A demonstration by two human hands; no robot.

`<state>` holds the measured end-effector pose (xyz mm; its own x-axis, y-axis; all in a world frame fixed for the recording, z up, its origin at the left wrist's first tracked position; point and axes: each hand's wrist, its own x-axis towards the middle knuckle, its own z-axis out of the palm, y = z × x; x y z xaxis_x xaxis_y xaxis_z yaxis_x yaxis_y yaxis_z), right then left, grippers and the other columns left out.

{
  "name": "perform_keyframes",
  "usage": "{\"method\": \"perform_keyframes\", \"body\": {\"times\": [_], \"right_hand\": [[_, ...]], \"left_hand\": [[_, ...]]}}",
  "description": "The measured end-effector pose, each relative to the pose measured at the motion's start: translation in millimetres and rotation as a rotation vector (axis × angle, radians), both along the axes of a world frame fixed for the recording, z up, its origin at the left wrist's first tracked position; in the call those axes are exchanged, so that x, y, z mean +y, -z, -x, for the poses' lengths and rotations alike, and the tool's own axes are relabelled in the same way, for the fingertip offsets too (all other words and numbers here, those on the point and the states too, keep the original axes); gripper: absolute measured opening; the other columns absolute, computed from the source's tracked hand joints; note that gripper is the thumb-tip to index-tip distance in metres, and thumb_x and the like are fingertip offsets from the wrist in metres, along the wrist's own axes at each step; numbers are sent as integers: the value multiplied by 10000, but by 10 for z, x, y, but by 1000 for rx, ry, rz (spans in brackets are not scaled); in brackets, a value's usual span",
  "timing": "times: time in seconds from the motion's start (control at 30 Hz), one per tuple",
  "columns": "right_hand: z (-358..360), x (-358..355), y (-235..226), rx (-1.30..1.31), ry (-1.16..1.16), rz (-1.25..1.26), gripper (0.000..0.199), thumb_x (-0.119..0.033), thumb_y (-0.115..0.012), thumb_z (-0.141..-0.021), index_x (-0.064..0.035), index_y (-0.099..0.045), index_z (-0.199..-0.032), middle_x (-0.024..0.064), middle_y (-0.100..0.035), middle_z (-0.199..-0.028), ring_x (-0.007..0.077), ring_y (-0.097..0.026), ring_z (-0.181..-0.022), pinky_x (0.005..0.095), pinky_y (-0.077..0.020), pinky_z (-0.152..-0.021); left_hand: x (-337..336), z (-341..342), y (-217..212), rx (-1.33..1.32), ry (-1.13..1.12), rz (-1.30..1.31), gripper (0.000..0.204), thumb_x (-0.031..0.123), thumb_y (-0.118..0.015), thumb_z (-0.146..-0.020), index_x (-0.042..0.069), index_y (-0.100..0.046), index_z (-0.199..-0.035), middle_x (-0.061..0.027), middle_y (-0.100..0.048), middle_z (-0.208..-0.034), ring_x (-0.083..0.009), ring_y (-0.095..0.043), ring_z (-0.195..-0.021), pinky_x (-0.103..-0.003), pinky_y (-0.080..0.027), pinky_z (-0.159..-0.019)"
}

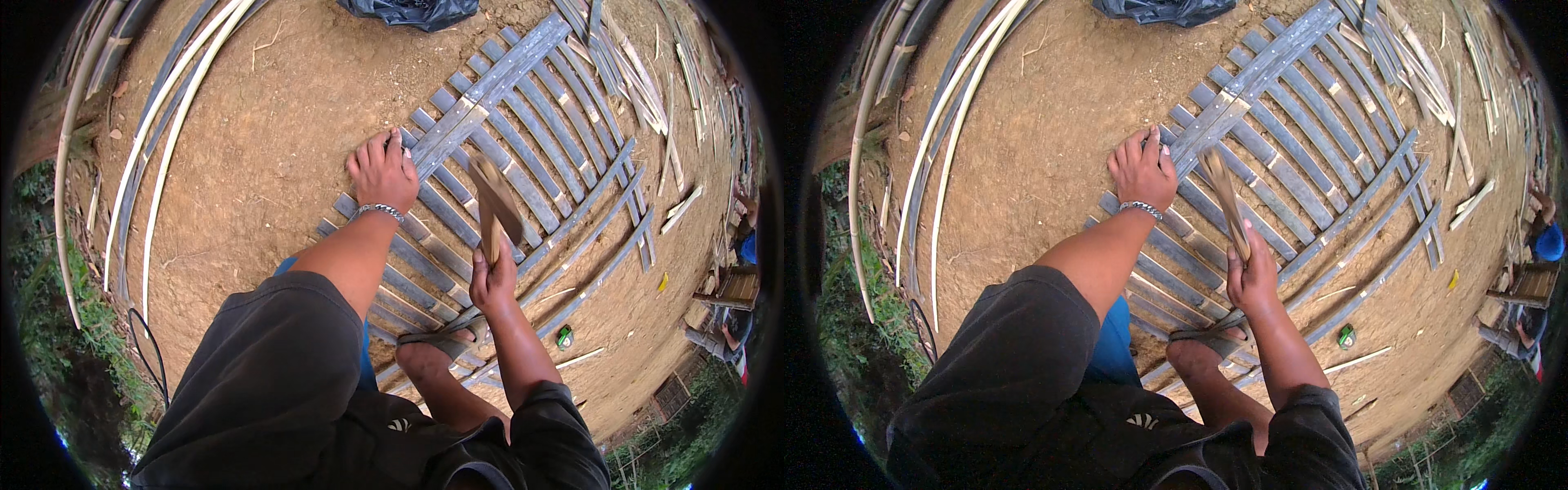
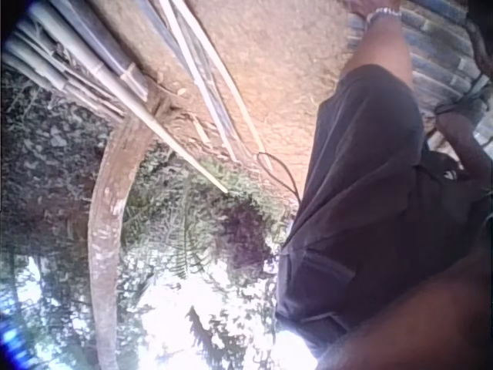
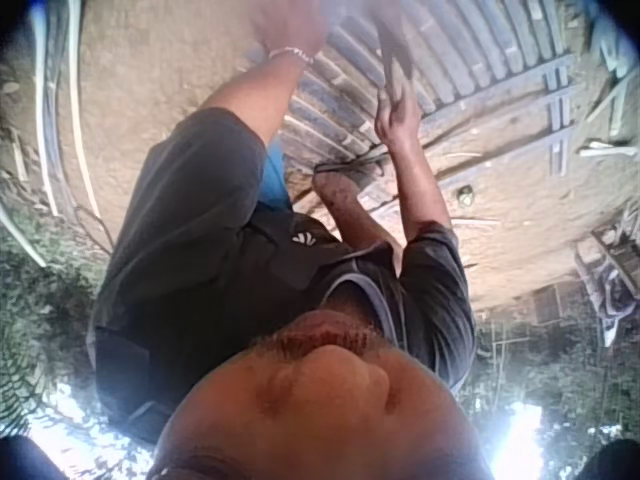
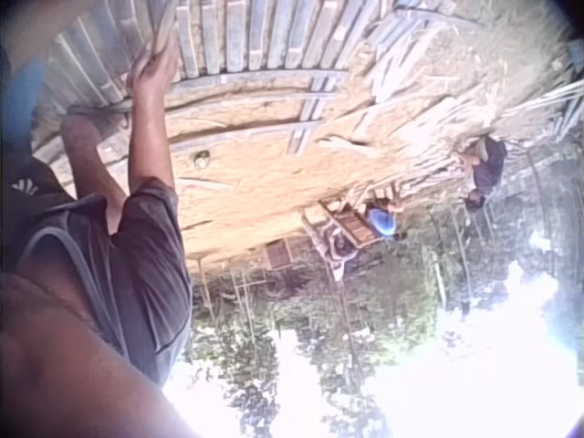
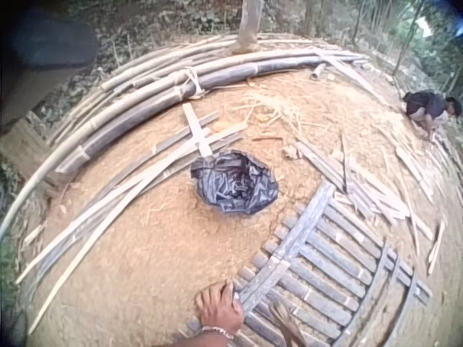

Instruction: The person assembles a rectangular bamboo frame by hammering nails into the intersections of bamboo strips. They repeatedly pick up nails from a black plastic bag and use a hammer to secure the strips together on the ground.

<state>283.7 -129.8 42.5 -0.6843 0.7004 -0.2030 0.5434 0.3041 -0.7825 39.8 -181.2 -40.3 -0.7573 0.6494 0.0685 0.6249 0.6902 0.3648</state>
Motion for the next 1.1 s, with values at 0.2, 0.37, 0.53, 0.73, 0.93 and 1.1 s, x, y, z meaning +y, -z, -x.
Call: {"method": "perform_keyframes", "body": {"times": [0.2, 0.37, 0.53, 0.73, 0.93, 1.1], "right_hand": [[15, 56, 138, -208, -143, -8, 561, -72, -641, -977, -62, -452, -1505, 229, -603, -1417, 444, -622, -1242, 475, -528, -1029], [-17, 13, 21, -13, -29, 7, 523, -85, -618, -994, -23, -464, -1489, 287, -629, -1340, 478, -646, -1187, 480, -534, -990], [31, 95, 44, 60, 126, 176, 463, -206, -593, -1048, 1, -487, -1448, 109, -632, -866, 203, -644, -801, 350, -525, -763], [283, 575, -245, -236, 105, 536, 500, -219, -566, -1088, -64, -399, -1533, 31, -572, -802, 128, -586, -654, 296, -485, -596], [161, 943, -213, -314, 25, 847, 476, -229, -587, -1078, -61, -437, -1497, 31, -588, -793, 131, -579, -615, 302, -484, -576], [110, 932, -202, -315, -11, 853, 461, -230, -587, -1078, -61, -445, -1483, 22, -572, -784, 127, -547, -600, 302, -465, -562]], "left_hand": [[35, 27, -11, -27, 0, -2, 455, 240, -619, -934, 59, -668, -1349, -121, -595, -1307, -317, -515, -1263, -522, -334, -1114], [-11, 2, 6, 1, 5, 11, 455, 244, -617, -933, 67, -670, -1348, -113, -595, -1314, -316, -513, -1265, -527, -335, -1110], [7, -10, 0, -25, 3, 15, 462, 259, -602, -939, 66, -664, -1354, -118, -592, -1323, -318, -510, -1269, -530, -326, -1117], [-16, 1, 7, -91, -6, -2, 545, 290, -622, -918, 65, -594, -1413, -138, -564, -1373, -329, -483, -1308, -530, -288, -1145], [-4, -11, -131, -115, 83, -35, 655, 342, -697, -839, 78, -562, -1423, -151, -510, -1436, -328, -426, -1398, -559, -239, -1191], [-80, -3, -66, -62, 248, -90, 599, 349, -739, -843, 148, -598, -1389, -123, -491, -1480, -317, -394, -1456, -613, -191, -1220]]}}
